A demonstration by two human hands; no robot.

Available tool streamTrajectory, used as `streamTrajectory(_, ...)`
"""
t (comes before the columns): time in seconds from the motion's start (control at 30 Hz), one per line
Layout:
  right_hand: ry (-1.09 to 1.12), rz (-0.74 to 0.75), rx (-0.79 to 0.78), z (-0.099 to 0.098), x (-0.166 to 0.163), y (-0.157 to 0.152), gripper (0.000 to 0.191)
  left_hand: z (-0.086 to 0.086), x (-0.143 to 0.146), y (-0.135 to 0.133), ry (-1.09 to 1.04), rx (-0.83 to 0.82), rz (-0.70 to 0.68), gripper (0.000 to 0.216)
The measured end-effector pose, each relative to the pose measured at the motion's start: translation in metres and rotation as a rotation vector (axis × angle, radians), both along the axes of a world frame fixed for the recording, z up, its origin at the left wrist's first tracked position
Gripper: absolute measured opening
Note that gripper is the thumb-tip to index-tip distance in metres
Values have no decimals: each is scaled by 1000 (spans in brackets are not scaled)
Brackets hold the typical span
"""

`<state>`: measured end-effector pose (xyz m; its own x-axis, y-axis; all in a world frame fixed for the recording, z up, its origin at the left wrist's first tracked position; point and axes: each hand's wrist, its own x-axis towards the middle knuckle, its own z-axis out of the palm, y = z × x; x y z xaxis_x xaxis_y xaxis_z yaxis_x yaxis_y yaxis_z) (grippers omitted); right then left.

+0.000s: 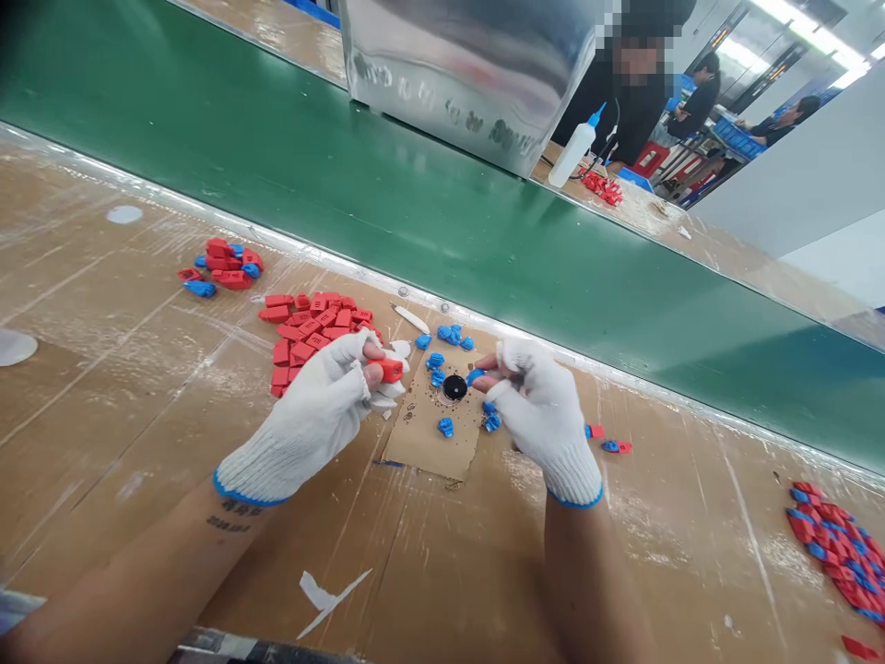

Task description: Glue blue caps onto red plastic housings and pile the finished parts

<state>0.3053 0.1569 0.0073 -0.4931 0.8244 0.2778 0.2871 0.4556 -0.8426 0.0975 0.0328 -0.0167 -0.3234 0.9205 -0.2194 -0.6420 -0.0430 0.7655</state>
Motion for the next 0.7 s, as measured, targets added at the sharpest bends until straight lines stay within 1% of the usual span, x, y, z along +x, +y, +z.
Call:
streamTrajectory(0.1, 256, 20, 104, 15, -2, -16, 31, -4, 6, -2, -33, 91, -88, 36)
streamTrajectory(0.17, 326, 53, 158, 21, -5, -29, 33, -7, 11, -3, -69, 178, -155, 37)
streamTrajectory(0.27, 334, 67, 197, 23, -13, -44, 33, -10, 17, -5, -96, 259, -227, 34)
streamTrajectory(0.4, 258, 92, 198, 16, -18, -51, 32, -9, 21, -8, -45, 261, -291, 39)
streamTrajectory(0.5, 226, 100, 165, 9, -18, -52, 25, -8, 24, -11, 30, 253, -302, 46)
streamTrajectory(0.6, 226, 97, 153, 3, -18, -53, 14, -9, 26, -13, 75, 234, -306, 48)
streamTrajectory(0.7, 250, 126, 161, 2, -19, -54, 13, -11, 27, -15, 102, 227, -322, 48)
